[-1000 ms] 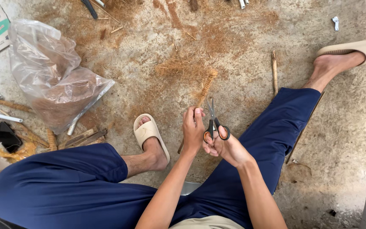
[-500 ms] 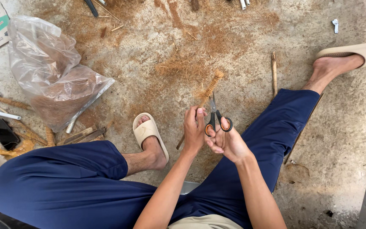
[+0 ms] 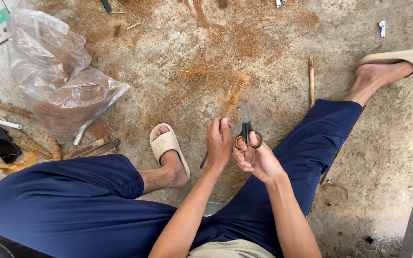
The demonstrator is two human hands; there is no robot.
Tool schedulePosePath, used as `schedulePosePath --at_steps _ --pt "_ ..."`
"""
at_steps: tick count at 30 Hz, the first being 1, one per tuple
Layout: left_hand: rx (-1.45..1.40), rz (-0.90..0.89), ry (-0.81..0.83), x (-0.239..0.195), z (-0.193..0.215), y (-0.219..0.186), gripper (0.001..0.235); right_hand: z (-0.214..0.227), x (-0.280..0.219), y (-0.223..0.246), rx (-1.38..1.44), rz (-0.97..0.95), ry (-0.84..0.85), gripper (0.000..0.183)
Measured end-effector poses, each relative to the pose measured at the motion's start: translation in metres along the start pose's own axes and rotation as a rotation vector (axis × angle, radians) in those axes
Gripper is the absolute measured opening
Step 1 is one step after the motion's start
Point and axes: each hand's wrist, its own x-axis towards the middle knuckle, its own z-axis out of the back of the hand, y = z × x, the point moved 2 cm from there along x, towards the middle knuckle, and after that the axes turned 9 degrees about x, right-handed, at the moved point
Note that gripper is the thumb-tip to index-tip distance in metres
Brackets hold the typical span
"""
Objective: The person sits on the floor and wraps a thin string around a wooden broom handle using a cylindrical tool to guide the winding. They continue wrapping the string along the handle and then use scissors to cut the excess string.
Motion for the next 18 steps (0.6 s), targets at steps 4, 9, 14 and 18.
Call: schedulePosePath --at_steps 4,9,14,18 --pt "-0.111 0.203 0.041 0.008 0.004 -0.003 0.028 -0.013 -0.007 0.006 -0.127 -0.019 -0.093 0.063" --pt "-0.291 0.199 0.164 0.022 0.028 -0.034 0.025 -0.034 -0.026 0.02 -0.382 0.169 -0.39 0.056" --pt "-0.658 0.43 0.338 0.006 0.07 -0.08 0.024 -0.069 -0.053 0.038 -0.677 0.324 -0.477 0.038" --pt "-0.812 0.547 0.405 -0.007 0.105 -0.111 0.022 -0.104 -0.049 0.046 -1.406 0.452 -0.598 0.032"
